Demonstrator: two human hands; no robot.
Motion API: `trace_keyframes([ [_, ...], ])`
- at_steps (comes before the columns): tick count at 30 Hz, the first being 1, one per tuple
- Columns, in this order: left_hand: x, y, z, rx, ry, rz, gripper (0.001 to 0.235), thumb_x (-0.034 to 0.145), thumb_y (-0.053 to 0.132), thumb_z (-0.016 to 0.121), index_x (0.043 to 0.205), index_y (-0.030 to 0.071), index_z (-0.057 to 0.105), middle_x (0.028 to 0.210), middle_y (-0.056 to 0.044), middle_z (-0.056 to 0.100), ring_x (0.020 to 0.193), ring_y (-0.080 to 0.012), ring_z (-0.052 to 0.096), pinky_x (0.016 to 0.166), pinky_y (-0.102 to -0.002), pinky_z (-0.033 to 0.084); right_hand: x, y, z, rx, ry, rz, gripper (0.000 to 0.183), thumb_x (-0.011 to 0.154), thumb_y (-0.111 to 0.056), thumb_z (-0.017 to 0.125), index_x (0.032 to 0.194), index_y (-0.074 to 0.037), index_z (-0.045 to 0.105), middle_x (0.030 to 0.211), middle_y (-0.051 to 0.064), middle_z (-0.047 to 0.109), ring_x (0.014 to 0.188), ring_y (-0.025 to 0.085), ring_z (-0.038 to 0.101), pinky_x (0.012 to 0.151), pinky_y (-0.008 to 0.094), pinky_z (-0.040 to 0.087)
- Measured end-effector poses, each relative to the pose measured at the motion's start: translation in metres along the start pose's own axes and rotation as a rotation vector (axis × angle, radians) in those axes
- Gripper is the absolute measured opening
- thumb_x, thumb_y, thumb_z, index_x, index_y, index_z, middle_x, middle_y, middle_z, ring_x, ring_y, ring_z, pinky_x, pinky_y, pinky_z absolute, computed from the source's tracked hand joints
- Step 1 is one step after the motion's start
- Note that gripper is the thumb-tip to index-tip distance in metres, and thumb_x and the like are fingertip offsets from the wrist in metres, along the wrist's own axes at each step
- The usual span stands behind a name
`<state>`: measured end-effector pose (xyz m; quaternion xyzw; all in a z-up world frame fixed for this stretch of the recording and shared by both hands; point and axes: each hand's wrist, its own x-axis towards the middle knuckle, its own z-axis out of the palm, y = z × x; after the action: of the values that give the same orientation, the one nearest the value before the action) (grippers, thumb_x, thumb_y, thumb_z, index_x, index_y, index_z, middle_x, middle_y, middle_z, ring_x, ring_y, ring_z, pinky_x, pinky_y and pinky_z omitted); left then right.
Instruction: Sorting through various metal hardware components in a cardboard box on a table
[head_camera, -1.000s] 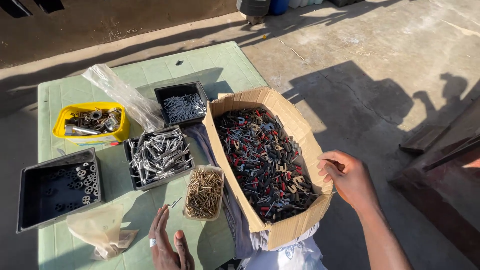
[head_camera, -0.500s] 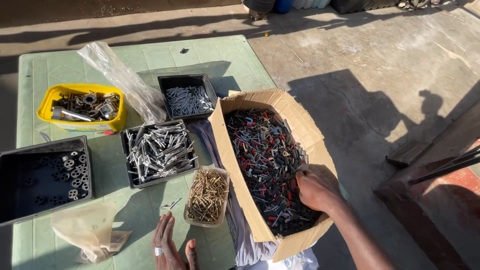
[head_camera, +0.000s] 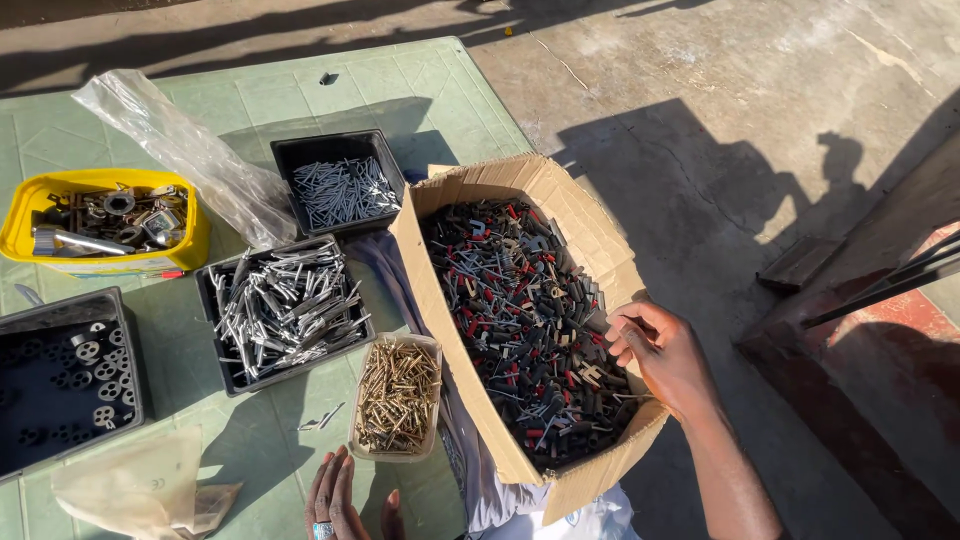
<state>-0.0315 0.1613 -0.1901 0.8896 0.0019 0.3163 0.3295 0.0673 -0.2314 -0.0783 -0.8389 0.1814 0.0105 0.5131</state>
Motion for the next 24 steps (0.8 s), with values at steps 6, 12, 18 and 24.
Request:
trace_keyframes([
  [6, 0.012, 0.021, -0.008, -0.006, -0.053, -0.011, 0.06, 0.092, 0.029, 0.065, 0.141, -0.003, 0.052, 0.146, -0.022, 0.059, 0.141, -0.044, 0.053, 0.118, -0.052, 0.044, 0.002, 0.005, -0.004, -0.166, -0.007, 0.012, 0.031, 0.107, -0.006, 0.052, 0.129, -0.01, 0.073, 0.112, 0.012, 0.085, 0.086, 0.027, 0.088, 0.081, 0.039, 0.067],
  [12, 0.001, 0.008, 0.002, 0.02, -0.044, -0.049, 0.064, 0.088, 0.031, 0.068, 0.142, -0.001, 0.053, 0.145, -0.022, 0.059, 0.141, -0.0423, 0.053, 0.116, -0.051, 0.044, 0.038, 0.051, 0.015, -0.922, -0.421, -0.07, 0.069, 0.109, -0.034, 0.062, 0.168, -0.025, 0.028, 0.17, 0.006, 0.038, 0.147, 0.037, 0.052, 0.112, 0.067, 0.061],
  [18, -0.008, -0.008, 0.011, 0.034, -0.021, -0.055, 0.064, 0.084, 0.032, 0.07, 0.139, 0.002, 0.056, 0.142, -0.019, 0.062, 0.139, -0.0402, 0.055, 0.113, -0.049, 0.046, 0.014, 0.037, 0.027, -1.131, -0.255, -0.394, 0.035, 0.099, -0.016, 0.06, 0.134, -0.016, 0.064, 0.134, 0.007, 0.07, 0.134, 0.033, 0.06, 0.13, 0.052, 0.036],
  [24, -0.026, -0.04, 0.027, 0.069, -0.045, -0.03, 0.073, 0.082, 0.045, 0.071, 0.14, 0.005, 0.056, 0.143, -0.016, 0.062, 0.138, -0.0375, 0.057, 0.113, -0.047, 0.046, 0.005, 0.015, 0.026, -0.808, -0.539, 0.038, 0.067, 0.106, -0.022, 0.062, 0.167, -0.03, 0.036, 0.171, -0.011, 0.044, 0.14, 0.018, 0.065, 0.111, 0.046, 0.062],
])
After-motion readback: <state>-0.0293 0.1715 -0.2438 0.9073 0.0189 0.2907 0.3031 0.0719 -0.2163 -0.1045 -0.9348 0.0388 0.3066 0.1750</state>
